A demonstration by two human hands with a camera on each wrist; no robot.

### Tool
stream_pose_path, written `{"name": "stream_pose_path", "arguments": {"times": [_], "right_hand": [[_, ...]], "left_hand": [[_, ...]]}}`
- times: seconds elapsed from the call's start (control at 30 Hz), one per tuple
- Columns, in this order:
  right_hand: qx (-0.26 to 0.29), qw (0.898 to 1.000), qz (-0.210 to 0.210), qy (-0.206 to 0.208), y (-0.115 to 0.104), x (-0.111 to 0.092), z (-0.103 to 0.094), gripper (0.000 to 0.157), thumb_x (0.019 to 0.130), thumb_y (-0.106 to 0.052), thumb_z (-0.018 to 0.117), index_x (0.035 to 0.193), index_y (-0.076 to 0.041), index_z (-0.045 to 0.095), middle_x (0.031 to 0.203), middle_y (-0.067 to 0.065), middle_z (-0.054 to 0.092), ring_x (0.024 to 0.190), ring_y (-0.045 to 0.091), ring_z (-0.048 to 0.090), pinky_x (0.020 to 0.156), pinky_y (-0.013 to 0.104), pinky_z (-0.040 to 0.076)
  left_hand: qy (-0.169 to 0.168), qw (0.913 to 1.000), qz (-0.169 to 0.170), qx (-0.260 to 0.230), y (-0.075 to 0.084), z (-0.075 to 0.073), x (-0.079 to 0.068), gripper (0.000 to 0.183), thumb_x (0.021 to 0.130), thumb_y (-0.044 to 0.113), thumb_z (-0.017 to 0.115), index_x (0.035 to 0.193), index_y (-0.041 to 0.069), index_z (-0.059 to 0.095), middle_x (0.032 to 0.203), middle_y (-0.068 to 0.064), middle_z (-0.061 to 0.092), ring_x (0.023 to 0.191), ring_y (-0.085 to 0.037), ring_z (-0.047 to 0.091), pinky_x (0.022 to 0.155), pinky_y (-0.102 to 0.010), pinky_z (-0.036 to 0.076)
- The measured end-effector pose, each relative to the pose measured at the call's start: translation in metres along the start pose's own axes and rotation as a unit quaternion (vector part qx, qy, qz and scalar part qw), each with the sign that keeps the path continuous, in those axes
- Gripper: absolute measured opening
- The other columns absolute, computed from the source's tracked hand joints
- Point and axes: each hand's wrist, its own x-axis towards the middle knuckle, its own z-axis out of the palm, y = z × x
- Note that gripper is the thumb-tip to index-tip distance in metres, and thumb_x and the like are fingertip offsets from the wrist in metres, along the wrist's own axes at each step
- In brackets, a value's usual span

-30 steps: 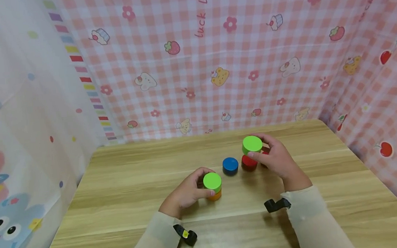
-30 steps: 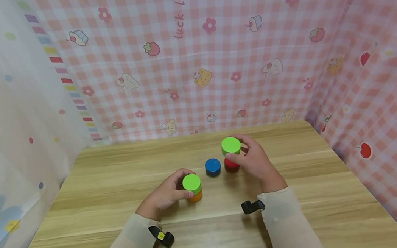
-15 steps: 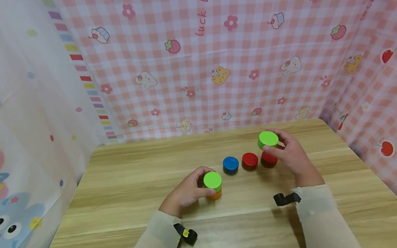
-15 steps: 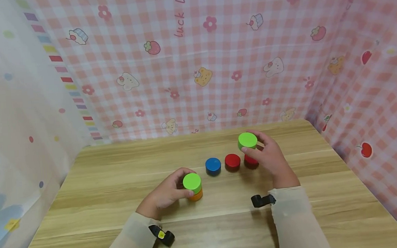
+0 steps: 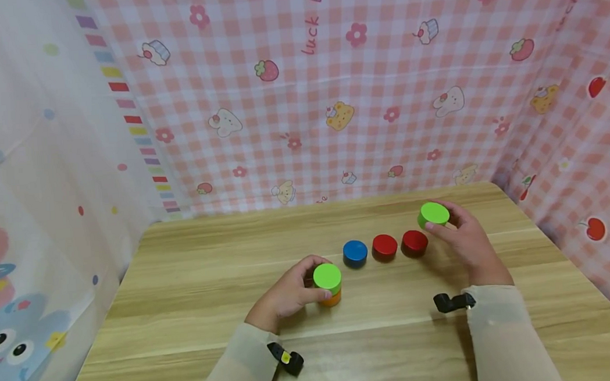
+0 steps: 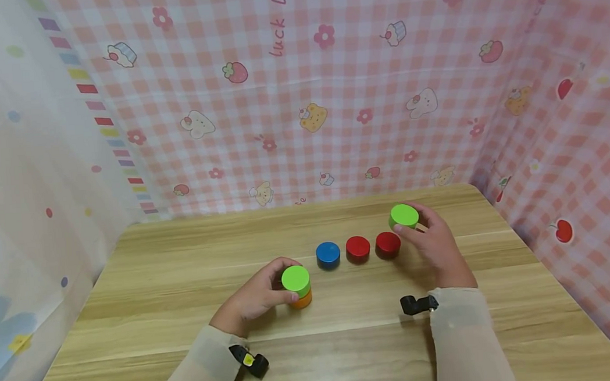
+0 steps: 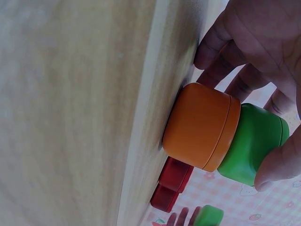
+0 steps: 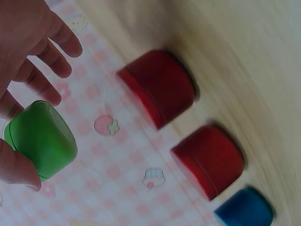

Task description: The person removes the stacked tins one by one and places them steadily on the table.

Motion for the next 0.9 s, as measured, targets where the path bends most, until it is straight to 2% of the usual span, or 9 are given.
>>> {"name": "stream_pose_path", "arguments": {"times": [0.1, 0.33, 0.4, 0.6, 0.77, 0.9], "right_hand": [[-0.017, 1.0, 0.012, 0.003, 0.007, 0.0, -0.004, 0.066, 0.102, -0.031, 0.072, 0.158, -0.01, 0.045, 0.133, -0.015, 0.052, 0.124, 0.006, 0.046, 0.099, 0.027, 0.039], [-0.001, 1.0, 0.024, 0.002, 0.024, -0.003, -0.013, 0.066, 0.103, -0.032, 0.071, 0.158, -0.01, 0.043, 0.129, -0.017, 0.054, 0.117, 0.002, 0.053, 0.092, 0.013, 0.046], [0.006, 1.0, 0.03, -0.003, 0.028, -0.003, -0.014, 0.067, 0.103, -0.032, 0.071, 0.159, -0.011, 0.043, 0.13, -0.017, 0.054, 0.117, 0.002, 0.053, 0.093, 0.015, 0.046], [0.006, 0.998, 0.067, -0.012, 0.041, -0.001, -0.019, 0.069, 0.102, -0.037, 0.071, 0.161, -0.018, 0.042, 0.131, -0.019, 0.052, 0.118, 0.002, 0.05, 0.1, 0.031, 0.038], [0.003, 0.997, 0.079, -0.018, 0.05, 0.002, -0.021, 0.07, 0.103, -0.035, 0.071, 0.162, -0.015, 0.04, 0.129, -0.021, 0.051, 0.115, 0.001, 0.05, 0.098, 0.031, 0.039], [-0.009, 0.996, 0.089, -0.029, 0.052, 0.002, -0.021, 0.072, 0.103, -0.038, 0.069, 0.163, -0.012, 0.037, 0.14, -0.009, 0.051, 0.117, 0.004, 0.048, 0.098, 0.031, 0.039]], "left_hand": [[-0.001, 1.0, 0.001, 0.001, 0.0, 0.0, 0.0, 0.049, 0.095, 0.009, 0.077, 0.14, 0.01, 0.056, 0.135, -0.008, 0.063, 0.124, -0.023, 0.058, 0.113, -0.046, 0.045], [0.001, 1.0, -0.002, 0.002, 0.0, 0.0, 0.001, 0.049, 0.095, 0.01, 0.078, 0.139, 0.01, 0.056, 0.133, -0.007, 0.063, 0.123, -0.023, 0.058, 0.112, -0.046, 0.044], [0.001, 1.0, -0.001, 0.002, -0.001, 0.0, 0.001, 0.049, 0.095, 0.01, 0.078, 0.138, 0.01, 0.056, 0.133, -0.008, 0.063, 0.122, -0.023, 0.058, 0.112, -0.045, 0.044], [0.0, 1.0, 0.002, -0.001, -0.002, 0.0, 0.001, 0.049, 0.095, 0.009, 0.078, 0.138, 0.009, 0.056, 0.132, -0.008, 0.063, 0.121, -0.022, 0.058, 0.11, -0.043, 0.045], [-0.001, 1.0, 0.006, -0.007, -0.003, 0.0, 0.001, 0.048, 0.095, 0.009, 0.078, 0.138, 0.008, 0.056, 0.131, -0.008, 0.063, 0.119, -0.022, 0.058, 0.108, -0.039, 0.045], [-0.003, 0.9999, 0.008, -0.008, -0.003, -0.001, 0.001, 0.049, 0.095, 0.009, 0.077, 0.138, 0.008, 0.055, 0.131, -0.009, 0.063, 0.119, -0.021, 0.058, 0.107, -0.036, 0.045]]}}
